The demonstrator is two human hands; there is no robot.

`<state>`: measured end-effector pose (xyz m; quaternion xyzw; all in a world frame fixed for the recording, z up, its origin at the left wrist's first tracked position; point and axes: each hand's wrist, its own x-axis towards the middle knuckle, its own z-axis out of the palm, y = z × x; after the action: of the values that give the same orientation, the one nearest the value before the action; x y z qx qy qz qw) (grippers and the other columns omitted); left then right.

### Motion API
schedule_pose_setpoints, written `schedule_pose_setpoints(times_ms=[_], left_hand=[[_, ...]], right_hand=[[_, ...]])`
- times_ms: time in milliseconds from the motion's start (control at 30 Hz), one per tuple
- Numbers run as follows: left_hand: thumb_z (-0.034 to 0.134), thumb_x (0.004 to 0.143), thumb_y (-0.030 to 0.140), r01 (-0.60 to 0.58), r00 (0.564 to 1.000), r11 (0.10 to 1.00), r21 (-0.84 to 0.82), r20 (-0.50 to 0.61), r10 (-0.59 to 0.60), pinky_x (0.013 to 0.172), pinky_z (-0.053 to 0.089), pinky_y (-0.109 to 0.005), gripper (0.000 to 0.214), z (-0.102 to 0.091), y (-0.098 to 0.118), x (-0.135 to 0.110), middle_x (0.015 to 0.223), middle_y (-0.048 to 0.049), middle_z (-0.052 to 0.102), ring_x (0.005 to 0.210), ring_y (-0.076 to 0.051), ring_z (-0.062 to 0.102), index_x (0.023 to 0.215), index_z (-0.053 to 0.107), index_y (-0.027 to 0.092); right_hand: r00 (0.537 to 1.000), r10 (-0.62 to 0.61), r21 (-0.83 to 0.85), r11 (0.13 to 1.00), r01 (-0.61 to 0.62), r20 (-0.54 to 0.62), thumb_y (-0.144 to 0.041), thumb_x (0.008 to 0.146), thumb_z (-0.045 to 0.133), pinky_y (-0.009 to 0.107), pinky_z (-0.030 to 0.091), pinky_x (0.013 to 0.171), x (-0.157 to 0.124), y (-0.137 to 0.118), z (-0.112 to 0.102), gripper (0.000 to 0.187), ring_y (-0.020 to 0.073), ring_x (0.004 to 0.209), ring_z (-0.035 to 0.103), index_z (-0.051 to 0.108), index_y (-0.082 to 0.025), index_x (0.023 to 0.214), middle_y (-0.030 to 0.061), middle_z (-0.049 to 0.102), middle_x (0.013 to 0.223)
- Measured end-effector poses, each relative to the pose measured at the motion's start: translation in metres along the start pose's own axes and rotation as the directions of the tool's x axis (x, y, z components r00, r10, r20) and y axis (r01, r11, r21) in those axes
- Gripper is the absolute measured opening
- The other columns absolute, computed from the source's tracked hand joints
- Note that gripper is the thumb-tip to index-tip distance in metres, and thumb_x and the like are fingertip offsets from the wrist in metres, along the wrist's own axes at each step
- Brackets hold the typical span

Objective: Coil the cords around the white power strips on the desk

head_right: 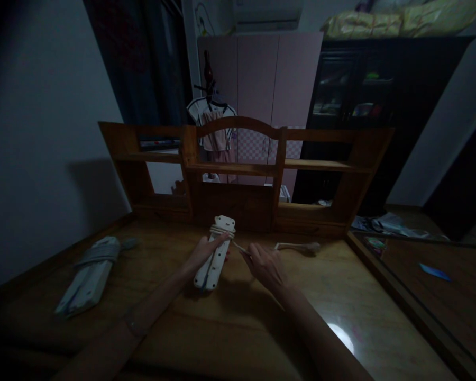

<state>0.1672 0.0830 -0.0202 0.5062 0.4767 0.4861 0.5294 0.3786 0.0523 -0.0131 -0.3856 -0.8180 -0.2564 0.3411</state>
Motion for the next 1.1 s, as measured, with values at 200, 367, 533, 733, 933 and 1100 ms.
schedule_pose_setpoints(times_ms=[200,367,533,733,933,1100], left_hand=[[0.061,0.071,0.063,-0.107,0.992,0.991,0.082,-0.058,0.111,0.049,0.050,-0.026,0.053,0.003,0.010,-0.007,0.067,-0.0088,0.068,0.052,-0.018,0.063,0.080,0.064,0.011],[0.068,0.071,0.052,-0.396,0.846,0.849,0.351,-0.221,0.486,0.080,0.049,-0.028,0.056,0.009,0.022,-0.022,0.106,-0.0063,0.067,0.095,-0.020,0.064,0.115,0.053,0.021],[0.066,0.074,0.050,-0.416,0.810,0.800,0.432,-0.224,0.542,0.085,0.045,-0.029,0.058,0.014,0.023,-0.025,0.113,-0.0063,0.064,0.103,-0.022,0.061,0.121,0.045,0.023],[0.063,0.077,0.049,-0.431,0.825,0.788,0.440,-0.160,0.542,0.083,0.044,-0.028,0.055,0.012,0.021,-0.021,0.113,-0.0060,0.062,0.102,-0.022,0.060,0.121,0.041,0.024],[0.077,0.064,0.046,-0.558,0.818,0.746,0.364,0.092,0.567,0.094,0.040,-0.032,0.085,0.011,0.019,-0.020,0.125,-0.0088,0.054,0.112,-0.024,0.054,0.131,0.030,0.023],[0.064,0.073,0.057,-0.651,0.758,0.709,0.272,0.296,0.581,0.101,0.036,-0.035,0.083,0.010,0.023,-0.023,0.133,-0.0139,0.047,0.118,-0.026,0.049,0.137,0.027,0.019]], right_hand=[[0.996,-0.037,0.028,0.999,0.039,-0.082,-0.030,0.093,0.052,0.026,0.027,0.054,-0.001,-0.003,0.000,0.023,0.0094,0.054,0.053,0.054,-0.018,0.073,-0.0022,0.057,0.061],[0.995,-0.027,0.059,0.998,0.033,-0.100,-0.029,0.093,0.052,0.025,0.029,0.056,-0.001,-0.001,-0.007,0.022,0.0091,0.055,0.054,0.055,-0.017,0.074,-0.0016,0.058,0.061],[0.994,-0.079,0.038,0.996,0.082,-0.073,-0.027,0.094,0.050,0.026,0.027,0.055,0.002,-0.002,-0.012,0.024,0.0088,0.052,0.051,0.053,-0.018,0.072,-0.0025,0.055,0.059],[0.990,-0.136,0.062,0.989,0.137,-0.023,-0.023,0.095,0.046,0.026,0.029,0.058,-0.001,-0.006,-0.003,0.017,0.0100,0.059,0.053,0.055,-0.018,0.082,-0.0015,0.058,0.065],[0.979,-0.203,0.076,0.976,0.204,-0.022,-0.018,0.094,0.047,0.027,0.029,0.057,-0.005,-0.012,-0.004,0.012,0.0109,0.060,0.052,0.054,-0.018,0.085,-0.0016,0.058,0.067],[0.987,-0.161,0.128,0.979,0.161,-0.011,-0.021,0.093,0.049,0.027,0.030,0.058,-0.003,-0.014,-0.014,0.012,0.0110,0.060,0.052,0.053,-0.018,0.082,-0.0018,0.058,0.066]])
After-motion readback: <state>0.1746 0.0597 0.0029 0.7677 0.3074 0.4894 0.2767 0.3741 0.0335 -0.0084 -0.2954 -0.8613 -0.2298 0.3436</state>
